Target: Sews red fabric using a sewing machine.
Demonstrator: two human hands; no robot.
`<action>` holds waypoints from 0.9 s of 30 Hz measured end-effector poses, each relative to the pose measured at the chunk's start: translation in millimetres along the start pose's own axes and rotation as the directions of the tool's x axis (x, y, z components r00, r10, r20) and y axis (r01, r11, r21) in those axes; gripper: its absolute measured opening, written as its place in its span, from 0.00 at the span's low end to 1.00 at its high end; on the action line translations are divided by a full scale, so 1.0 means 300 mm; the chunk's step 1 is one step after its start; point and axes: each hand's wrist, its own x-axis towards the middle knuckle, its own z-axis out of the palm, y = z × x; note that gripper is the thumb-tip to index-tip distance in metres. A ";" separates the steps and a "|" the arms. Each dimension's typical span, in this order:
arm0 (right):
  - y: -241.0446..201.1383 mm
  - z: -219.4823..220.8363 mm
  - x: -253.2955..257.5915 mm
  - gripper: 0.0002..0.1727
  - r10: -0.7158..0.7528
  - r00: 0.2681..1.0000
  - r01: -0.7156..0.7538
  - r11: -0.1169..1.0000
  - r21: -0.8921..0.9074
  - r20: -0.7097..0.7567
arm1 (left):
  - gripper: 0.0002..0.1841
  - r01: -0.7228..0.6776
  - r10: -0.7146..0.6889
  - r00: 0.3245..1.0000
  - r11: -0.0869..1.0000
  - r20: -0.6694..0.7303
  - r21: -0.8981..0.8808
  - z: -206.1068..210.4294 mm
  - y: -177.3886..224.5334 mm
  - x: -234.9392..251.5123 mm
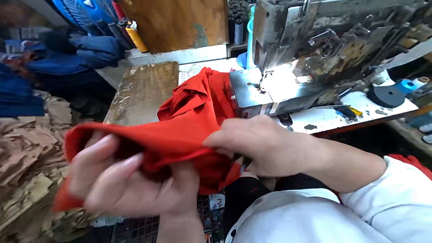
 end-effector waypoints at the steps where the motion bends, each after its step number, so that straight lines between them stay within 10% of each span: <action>1: 0.032 -0.028 -0.050 0.14 0.081 0.997 -0.081 0.997 -0.010 0.000 | 0.12 -0.066 0.047 0.986 0.991 0.160 0.113 0.040 -0.007 0.012; 3: 0.123 -0.052 -0.192 0.17 0.316 0.947 -0.316 0.949 -0.008 0.052 | 0.06 -0.097 0.015 0.861 0.986 0.509 0.134 0.146 -0.051 -0.052; 6: 0.239 -0.007 -0.418 0.13 0.720 0.610 -0.734 0.671 -0.107 0.331 | 0.15 -0.024 -0.176 0.310 0.981 0.934 0.193 0.266 -0.093 -0.210; 7: 0.251 0.024 -0.460 0.14 0.763 0.539 -0.776 0.614 -0.142 0.356 | 0.16 -0.032 -0.165 0.291 0.983 0.942 0.182 0.284 -0.078 -0.241; 11: 0.228 0.127 -0.460 0.22 0.550 0.835 -0.532 0.814 -0.233 0.017 | 0.19 0.058 -0.146 0.469 0.989 0.871 0.134 0.296 -0.026 -0.243; 14: 0.262 0.138 -0.402 0.06 0.344 0.939 -0.337 0.899 -0.280 -0.028 | 0.17 0.069 -0.162 0.526 0.987 0.835 0.148 0.268 0.000 -0.188; 19: 0.292 0.022 -0.365 0.07 0.283 0.955 -0.297 0.934 -0.201 -0.094 | 0.12 -0.002 -0.064 0.643 0.996 0.763 0.085 0.129 -0.011 -0.114; 27: 0.221 0.014 -0.328 0.21 0.260 0.944 -0.232 0.961 0.149 -0.203 | 0.11 0.439 -0.147 0.771 0.828 0.620 -0.349 0.370 -0.014 0.098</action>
